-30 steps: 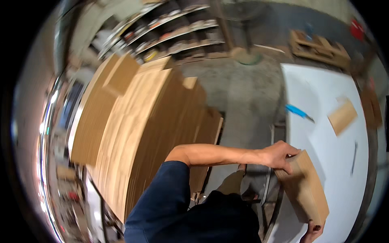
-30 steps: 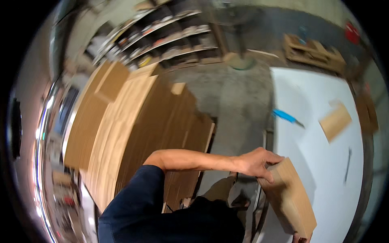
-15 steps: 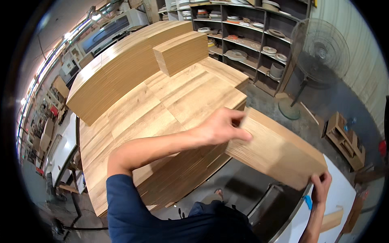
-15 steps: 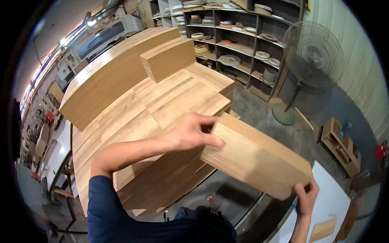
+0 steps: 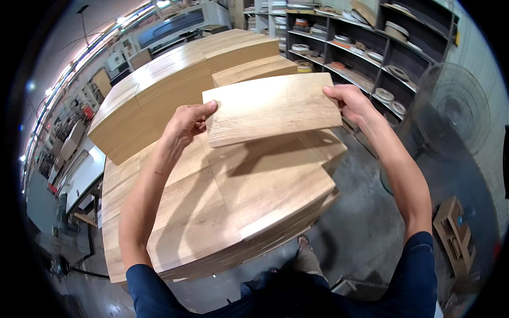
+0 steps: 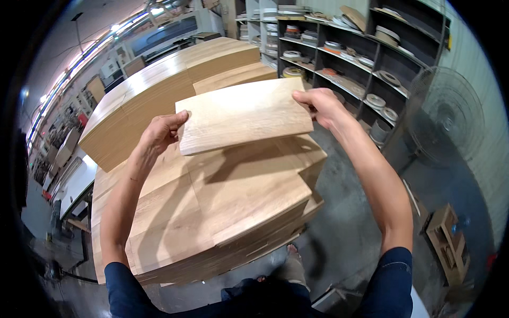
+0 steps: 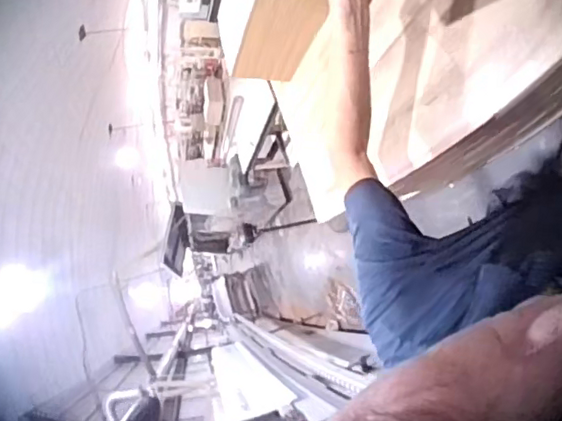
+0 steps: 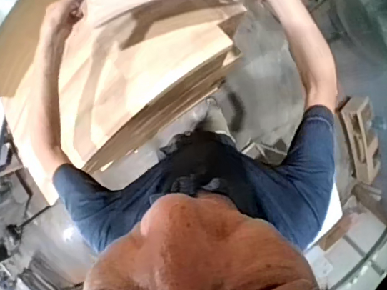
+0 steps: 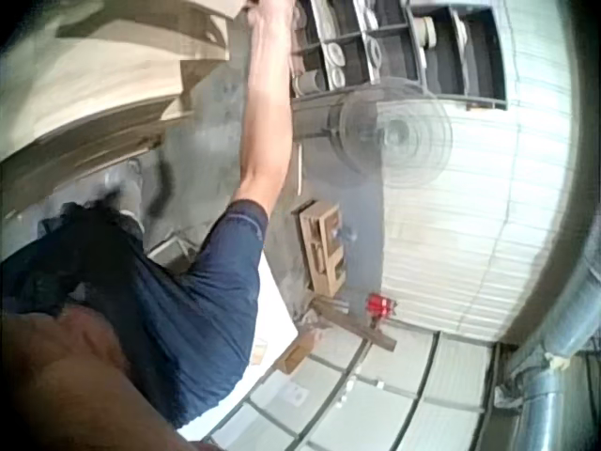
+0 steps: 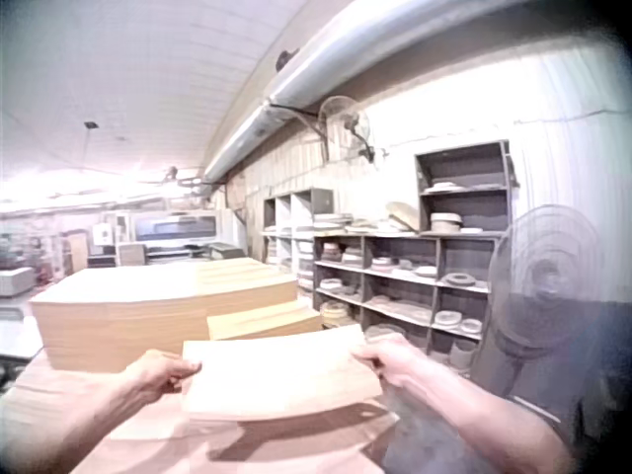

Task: The person picks up rectangular wood panels, uses a utility knife to scrape excess material from the edges, and places the panels into a stack.

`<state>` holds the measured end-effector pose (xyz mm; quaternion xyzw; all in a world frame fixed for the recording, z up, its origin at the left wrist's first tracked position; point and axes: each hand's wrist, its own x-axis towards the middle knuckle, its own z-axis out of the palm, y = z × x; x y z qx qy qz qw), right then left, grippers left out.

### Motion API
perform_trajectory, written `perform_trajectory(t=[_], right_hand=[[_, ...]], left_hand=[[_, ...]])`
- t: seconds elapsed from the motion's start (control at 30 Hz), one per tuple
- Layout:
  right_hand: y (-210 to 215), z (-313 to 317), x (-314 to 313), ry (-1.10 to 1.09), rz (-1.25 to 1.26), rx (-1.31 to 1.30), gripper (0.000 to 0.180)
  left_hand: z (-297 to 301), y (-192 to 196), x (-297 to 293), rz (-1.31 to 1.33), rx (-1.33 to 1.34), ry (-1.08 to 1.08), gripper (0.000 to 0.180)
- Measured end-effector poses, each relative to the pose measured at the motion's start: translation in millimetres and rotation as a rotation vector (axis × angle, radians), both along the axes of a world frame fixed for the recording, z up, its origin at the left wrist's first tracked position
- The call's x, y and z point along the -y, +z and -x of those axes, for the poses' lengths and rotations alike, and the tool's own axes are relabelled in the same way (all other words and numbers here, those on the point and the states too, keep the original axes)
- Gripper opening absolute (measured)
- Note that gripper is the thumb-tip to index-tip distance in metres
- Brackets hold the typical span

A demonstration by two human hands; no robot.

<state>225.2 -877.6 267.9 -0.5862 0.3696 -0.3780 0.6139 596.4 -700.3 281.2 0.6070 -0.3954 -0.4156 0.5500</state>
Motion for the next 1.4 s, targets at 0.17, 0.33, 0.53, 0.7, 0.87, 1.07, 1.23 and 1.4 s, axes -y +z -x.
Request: perform_trajectory(t=[0.17,0.33,0.53,0.7,0.87,1.07,1.23,1.4], right_hand=[[40,-87,91,0.041,0.022,-0.038,0.019],[57,-128,167,0.097,0.025,-0.096,0.018],[39,-156,209,0.136,-0.016,-0.157,0.027],[31,-153,222,0.158,0.07,-0.02,0.033],[41,-127,241,0.15,0.056,0.091,0.046],[-4,-83,203,0.242,0.386,0.049,0.068],[-49,-82,220,0.287,0.648,-0.103,0.07],[-42,-98,209,0.23,0.706,-0.111,0.044]], left_hand=[[-21,32,48,-0.097,0.093,0.331,0.028],[-48,38,101,-0.231,0.182,0.393,0.044],[-70,32,133,-0.34,0.174,0.418,0.043],[-70,35,149,-0.398,0.185,0.404,0.047],[-66,33,156,-0.396,0.281,0.433,0.048],[-38,-1,92,0.029,0.337,0.333,0.06],[2,-35,91,0.177,0.44,0.239,0.053],[-6,-41,103,0.13,0.521,0.366,0.037]])
